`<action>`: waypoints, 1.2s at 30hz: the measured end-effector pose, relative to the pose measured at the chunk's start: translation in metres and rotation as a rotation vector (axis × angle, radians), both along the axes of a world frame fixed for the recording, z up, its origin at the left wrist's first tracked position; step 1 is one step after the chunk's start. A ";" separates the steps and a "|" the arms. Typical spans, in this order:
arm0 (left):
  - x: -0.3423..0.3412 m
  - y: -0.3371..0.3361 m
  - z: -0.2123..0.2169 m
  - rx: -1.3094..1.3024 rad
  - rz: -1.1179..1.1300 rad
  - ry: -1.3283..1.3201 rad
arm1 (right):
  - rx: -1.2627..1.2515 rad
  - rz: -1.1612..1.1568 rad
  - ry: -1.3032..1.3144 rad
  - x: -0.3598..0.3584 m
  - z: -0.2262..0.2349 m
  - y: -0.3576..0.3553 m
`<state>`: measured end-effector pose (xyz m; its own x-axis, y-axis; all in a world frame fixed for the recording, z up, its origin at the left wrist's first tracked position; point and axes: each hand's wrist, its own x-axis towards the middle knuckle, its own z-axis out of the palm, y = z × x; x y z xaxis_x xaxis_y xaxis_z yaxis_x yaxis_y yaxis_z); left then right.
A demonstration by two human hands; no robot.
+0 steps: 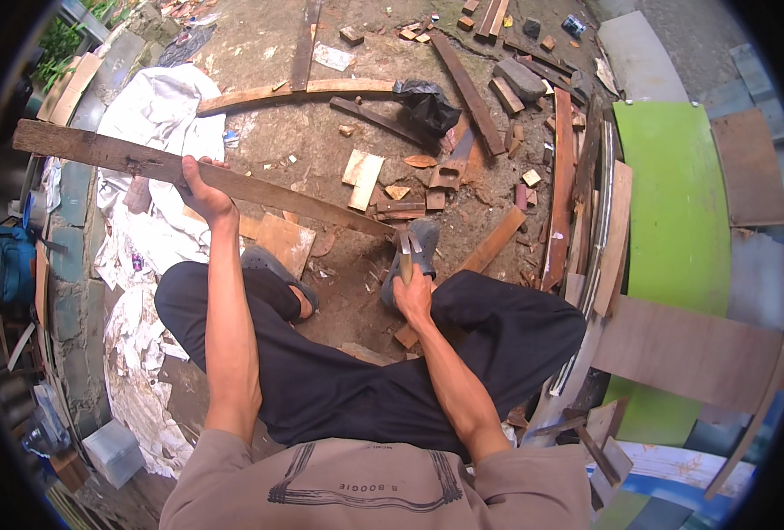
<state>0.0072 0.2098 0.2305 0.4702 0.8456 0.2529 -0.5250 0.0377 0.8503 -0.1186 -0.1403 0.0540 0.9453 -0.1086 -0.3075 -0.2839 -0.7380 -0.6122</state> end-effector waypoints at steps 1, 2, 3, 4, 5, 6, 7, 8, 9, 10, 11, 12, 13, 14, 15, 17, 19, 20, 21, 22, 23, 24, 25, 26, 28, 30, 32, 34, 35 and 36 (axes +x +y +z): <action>0.001 0.000 -0.001 0.003 0.006 0.004 | 0.102 -0.089 0.119 -0.001 0.000 0.001; -0.002 0.006 -0.003 0.012 0.026 0.016 | 0.208 -0.163 0.246 -0.001 0.018 0.014; -0.001 0.006 -0.002 0.015 0.043 0.019 | 0.308 -0.251 0.367 0.000 0.030 0.019; 0.000 0.005 -0.002 0.020 0.061 0.022 | 0.297 -0.261 0.360 0.000 0.026 0.018; 0.002 0.002 -0.001 0.022 0.072 0.023 | 0.286 -0.278 0.349 -0.002 0.021 0.014; 0.003 0.001 -0.001 0.015 0.066 0.035 | 0.273 -0.295 0.340 -0.004 0.014 0.009; 0.003 -0.001 -0.001 0.009 0.059 0.046 | 0.159 -0.196 0.214 -0.007 0.008 0.002; 0.002 0.002 -0.003 0.005 0.059 0.059 | 0.046 -0.090 0.091 -0.007 0.008 -0.003; 0.003 0.007 -0.008 0.025 0.082 0.066 | -0.066 0.016 -0.033 -0.007 0.009 -0.008; 0.005 0.014 -0.015 0.046 0.106 0.073 | -0.086 0.102 0.026 -0.004 0.009 -0.014; 0.003 0.022 -0.021 0.071 0.140 0.085 | -0.101 0.199 0.088 0.005 0.025 -0.012; 0.004 0.019 -0.018 0.049 0.118 0.082 | -0.119 0.284 0.145 0.016 0.036 -0.014; 0.003 0.016 -0.016 0.028 0.097 0.079 | -0.146 0.423 0.146 0.027 0.035 -0.020; 0.004 0.011 -0.014 0.005 0.070 0.072 | -0.214 0.548 0.146 0.038 0.037 -0.028; 0.006 0.013 -0.015 0.022 0.082 0.066 | -0.277 0.611 0.132 0.048 0.034 -0.034; 0.009 0.015 -0.015 0.056 0.112 0.054 | -0.373 0.634 0.065 0.062 0.026 -0.043; 0.006 0.010 -0.013 0.003 0.080 0.057 | -0.375 0.519 0.056 0.061 0.021 -0.057; 0.007 0.007 -0.009 -0.022 0.067 0.057 | -0.375 0.465 0.049 0.064 0.021 -0.064; 0.004 0.008 -0.007 -0.014 0.078 0.055 | -0.349 0.545 0.046 0.066 0.033 -0.070; 0.001 0.008 -0.005 -0.007 0.088 0.054 | -0.371 0.633 0.037 0.070 0.044 -0.072; 0.003 0.006 -0.004 -0.009 0.084 0.044 | -0.381 0.726 0.009 0.070 0.051 -0.079; 0.003 0.007 -0.005 -0.009 0.082 0.045 | -0.391 0.819 -0.018 0.068 0.054 -0.083; 0.003 0.011 -0.006 -0.008 0.080 0.046 | -0.387 0.887 -0.055 0.064 0.048 -0.083; 0.003 0.012 -0.006 -0.007 0.079 0.047 | -0.383 0.957 -0.093 0.061 0.049 -0.078; 0.004 0.010 -0.007 -0.002 0.071 0.073 | -0.391 1.073 -0.053 0.058 0.050 -0.071; 0.005 0.016 -0.015 0.023 0.039 0.113 | -0.378 1.169 -0.089 0.061 0.037 -0.068; 0.008 0.019 -0.018 0.043 0.086 0.105 | -0.447 1.058 -0.120 0.074 0.021 -0.069; 0.009 0.018 -0.020 0.033 0.099 0.101 | -0.479 0.807 -0.062 0.076 0.009 -0.073; 0.006 0.017 -0.019 0.017 0.098 0.105 | -0.476 0.817 -0.059 0.079 0.010 -0.074; 0.004 0.018 -0.017 0.002 0.100 0.104 | -0.472 0.830 -0.061 0.084 0.018 -0.076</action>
